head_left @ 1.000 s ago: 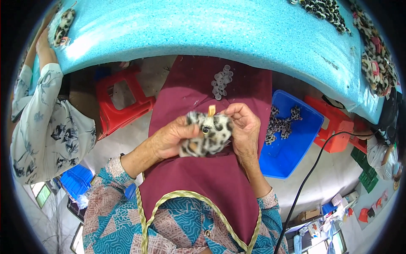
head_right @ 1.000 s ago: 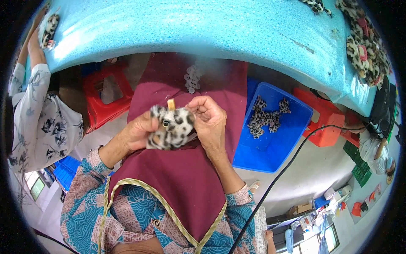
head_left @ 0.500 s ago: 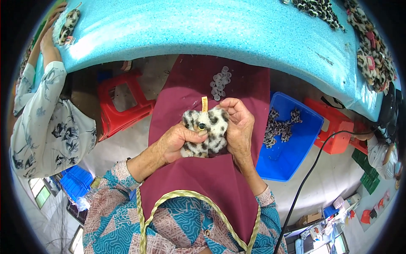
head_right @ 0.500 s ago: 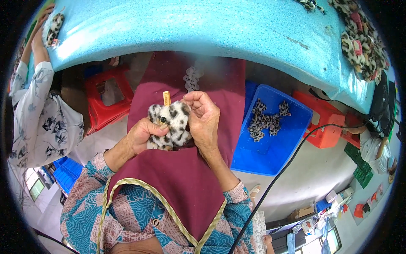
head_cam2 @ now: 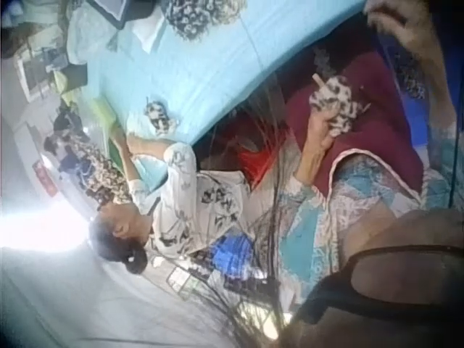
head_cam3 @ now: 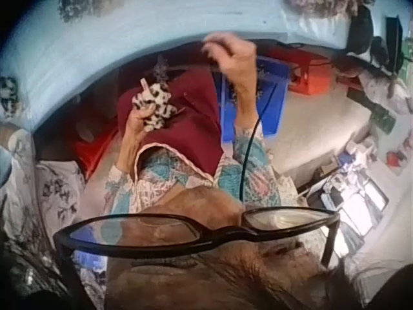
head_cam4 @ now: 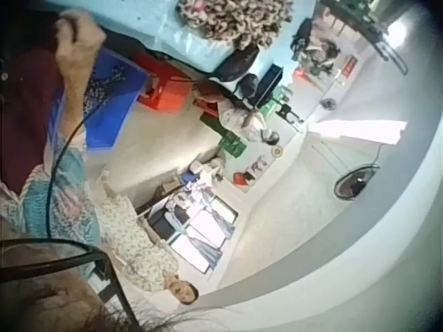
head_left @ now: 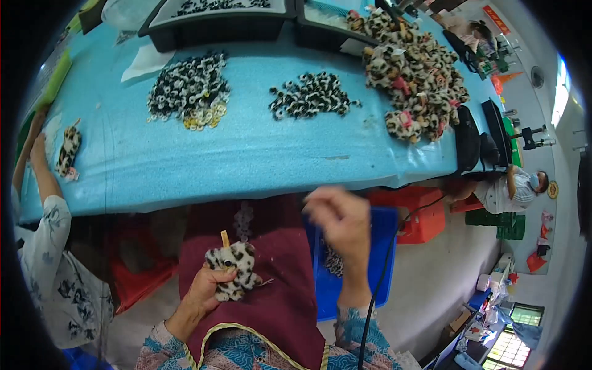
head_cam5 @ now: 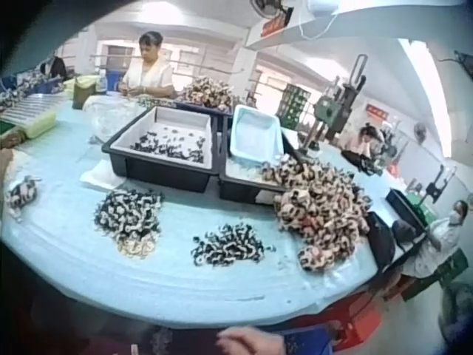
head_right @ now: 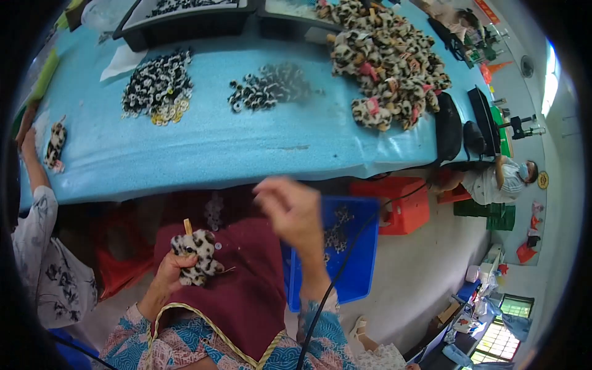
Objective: The person assembles plush toy parts by hand, attaching plastic components and labels to leopard-print fabric pieces at a factory workbench.
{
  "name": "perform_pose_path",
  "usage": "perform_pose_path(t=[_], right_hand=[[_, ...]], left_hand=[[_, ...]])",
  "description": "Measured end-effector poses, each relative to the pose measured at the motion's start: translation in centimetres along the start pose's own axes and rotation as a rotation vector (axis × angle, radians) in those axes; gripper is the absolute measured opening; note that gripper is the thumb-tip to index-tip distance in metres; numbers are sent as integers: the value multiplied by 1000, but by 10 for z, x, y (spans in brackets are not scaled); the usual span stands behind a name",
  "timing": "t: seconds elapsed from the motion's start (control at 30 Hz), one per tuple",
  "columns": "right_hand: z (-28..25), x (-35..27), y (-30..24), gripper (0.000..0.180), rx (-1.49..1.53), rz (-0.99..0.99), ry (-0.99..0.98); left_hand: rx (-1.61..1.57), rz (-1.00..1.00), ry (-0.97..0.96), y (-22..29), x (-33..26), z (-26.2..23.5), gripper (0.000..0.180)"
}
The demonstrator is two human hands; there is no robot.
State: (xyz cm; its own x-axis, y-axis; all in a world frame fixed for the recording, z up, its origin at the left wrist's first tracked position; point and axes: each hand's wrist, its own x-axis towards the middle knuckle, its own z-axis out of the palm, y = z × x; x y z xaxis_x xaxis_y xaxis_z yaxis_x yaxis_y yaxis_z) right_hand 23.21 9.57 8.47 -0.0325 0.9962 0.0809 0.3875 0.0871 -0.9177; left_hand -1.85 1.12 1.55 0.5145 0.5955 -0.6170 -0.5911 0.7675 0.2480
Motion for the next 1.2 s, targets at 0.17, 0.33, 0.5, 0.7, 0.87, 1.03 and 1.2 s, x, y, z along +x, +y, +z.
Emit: perform_pose_path(t=[0.17,0.33,0.5,0.7,0.87,1.03,1.2], right_hand=[[-70,91,56,13,-202,-92,514],[-92,151,79,30,-419,-313,383],[-90,163,77,31,-743,-571,174],[-86,158,88,25,-615,-329,215],[-65,119,56,16,77,-116,249],[-16,20,26,16,615,38,69],[53,-44,32,15,881,362,26]], left_hand=[[123,-52,111,2,11,0,43],[54,-30,123,0,13,-5,39],[44,-33,174,4,10,4,37],[14,-33,222,-1,11,0,35],[-38,88,121,2,14,4,37],[-12,93,197,11,22,12,30],[-63,118,247,11,18,21,32]])
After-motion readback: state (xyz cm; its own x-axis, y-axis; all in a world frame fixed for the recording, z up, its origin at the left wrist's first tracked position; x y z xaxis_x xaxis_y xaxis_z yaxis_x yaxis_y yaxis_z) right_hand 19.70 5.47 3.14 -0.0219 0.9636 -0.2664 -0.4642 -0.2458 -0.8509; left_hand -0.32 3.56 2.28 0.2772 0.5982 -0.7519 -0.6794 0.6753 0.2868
